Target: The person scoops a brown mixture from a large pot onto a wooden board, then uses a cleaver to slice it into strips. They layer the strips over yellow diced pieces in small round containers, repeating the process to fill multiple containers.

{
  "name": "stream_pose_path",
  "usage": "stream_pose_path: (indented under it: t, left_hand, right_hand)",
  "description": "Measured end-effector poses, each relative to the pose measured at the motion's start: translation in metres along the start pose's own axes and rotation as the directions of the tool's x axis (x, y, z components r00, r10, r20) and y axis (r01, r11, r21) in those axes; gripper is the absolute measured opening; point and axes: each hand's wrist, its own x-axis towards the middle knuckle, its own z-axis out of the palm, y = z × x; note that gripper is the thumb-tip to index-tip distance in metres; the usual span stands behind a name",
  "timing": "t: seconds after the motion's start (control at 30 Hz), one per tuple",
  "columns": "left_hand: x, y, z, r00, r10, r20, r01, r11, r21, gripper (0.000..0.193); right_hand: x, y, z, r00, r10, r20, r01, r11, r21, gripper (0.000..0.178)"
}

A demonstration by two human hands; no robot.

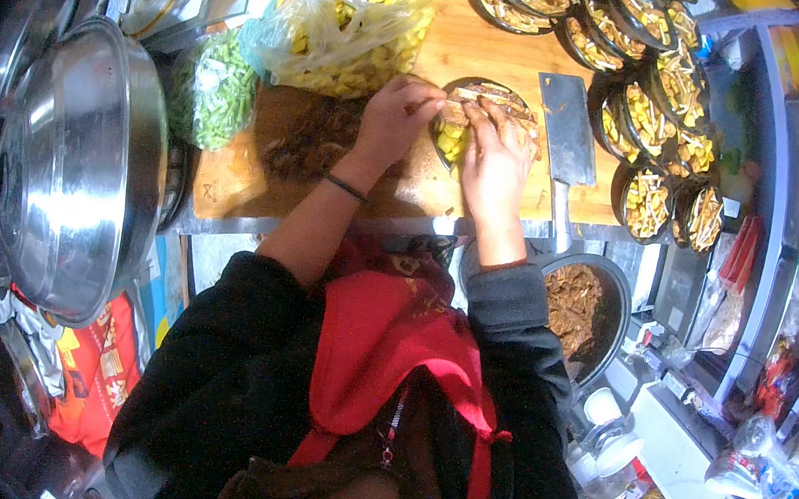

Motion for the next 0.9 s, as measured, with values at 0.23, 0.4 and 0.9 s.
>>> stream_pose_path:
  t: [0.23, 0.4, 0.9]
  left_hand:
    - [-0.014, -0.022, -0.066, 0.994, 0.103, -0.031, -0.092, 0.964, 0.249, 0.016]
    - [-0.047, -0.038, -0.127, 0.995, -0.086, -0.06, 0.095, 0.982, 0.163, 0.017]
    - [-0.117, -0.051, -0.16, 0.976, 0.142, 0.167, -0.21, 0.827, 0.521, 0.02]
  right_hand:
    - [-0.014, 0.011, -0.03, 0.999, -0.04, -0.009, 0.041, 0.989, 0.143, 0.031]
    - [-0.046, -0.005, -0.042, 0.976, 0.096, 0.195, -0.151, 0.943, 0.296, 0.021]
    - [-0.06, -0.078, 0.056, 0.918, -0.276, 0.285, 0.256, 0.961, 0.106, 0.025]
